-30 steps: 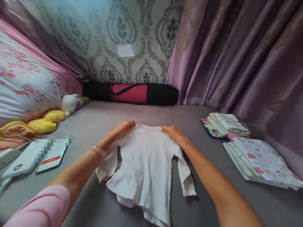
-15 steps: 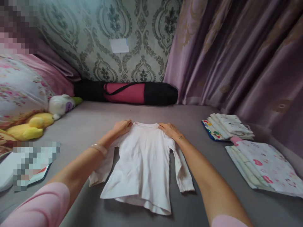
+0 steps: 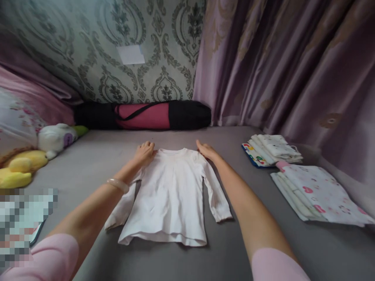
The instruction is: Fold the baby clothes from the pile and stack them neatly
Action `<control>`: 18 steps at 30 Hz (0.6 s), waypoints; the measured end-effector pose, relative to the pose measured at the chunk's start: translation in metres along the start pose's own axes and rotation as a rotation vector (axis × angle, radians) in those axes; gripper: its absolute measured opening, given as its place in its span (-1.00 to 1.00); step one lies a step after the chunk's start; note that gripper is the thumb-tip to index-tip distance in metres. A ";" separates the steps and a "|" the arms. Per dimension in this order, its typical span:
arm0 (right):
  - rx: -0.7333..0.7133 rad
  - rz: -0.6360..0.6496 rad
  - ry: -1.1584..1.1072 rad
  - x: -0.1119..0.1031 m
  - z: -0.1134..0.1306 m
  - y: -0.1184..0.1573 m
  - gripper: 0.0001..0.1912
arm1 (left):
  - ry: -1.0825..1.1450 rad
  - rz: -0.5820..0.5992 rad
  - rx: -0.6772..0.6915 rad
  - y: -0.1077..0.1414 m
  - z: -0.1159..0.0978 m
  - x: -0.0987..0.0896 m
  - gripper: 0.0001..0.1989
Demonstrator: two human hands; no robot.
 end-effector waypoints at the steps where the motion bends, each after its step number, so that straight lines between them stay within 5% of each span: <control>1: 0.078 0.060 -0.133 -0.002 -0.009 0.005 -0.28 | -0.002 -0.025 0.038 0.000 -0.009 -0.005 -0.70; 5: 0.253 0.223 -0.407 -0.008 -0.038 0.038 -0.37 | 0.168 0.022 0.296 -0.002 -0.065 -0.008 -0.71; 10: 0.229 0.281 -0.388 -0.007 -0.058 0.083 -0.54 | 0.394 0.118 0.534 0.000 -0.135 0.021 -0.64; 18: 0.082 0.445 -0.104 0.004 -0.061 0.139 -0.76 | 0.422 -0.094 0.564 0.011 -0.165 0.052 -0.63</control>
Point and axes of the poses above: each hand's wrist, its own y-axis away from the middle knuckle, its own x-axis out of the palm, z = x × y, the point moved 6 cm from there along -y, towards the middle knuckle, and after that the axes turned 8 degrees about y, right-handed, at the moved point
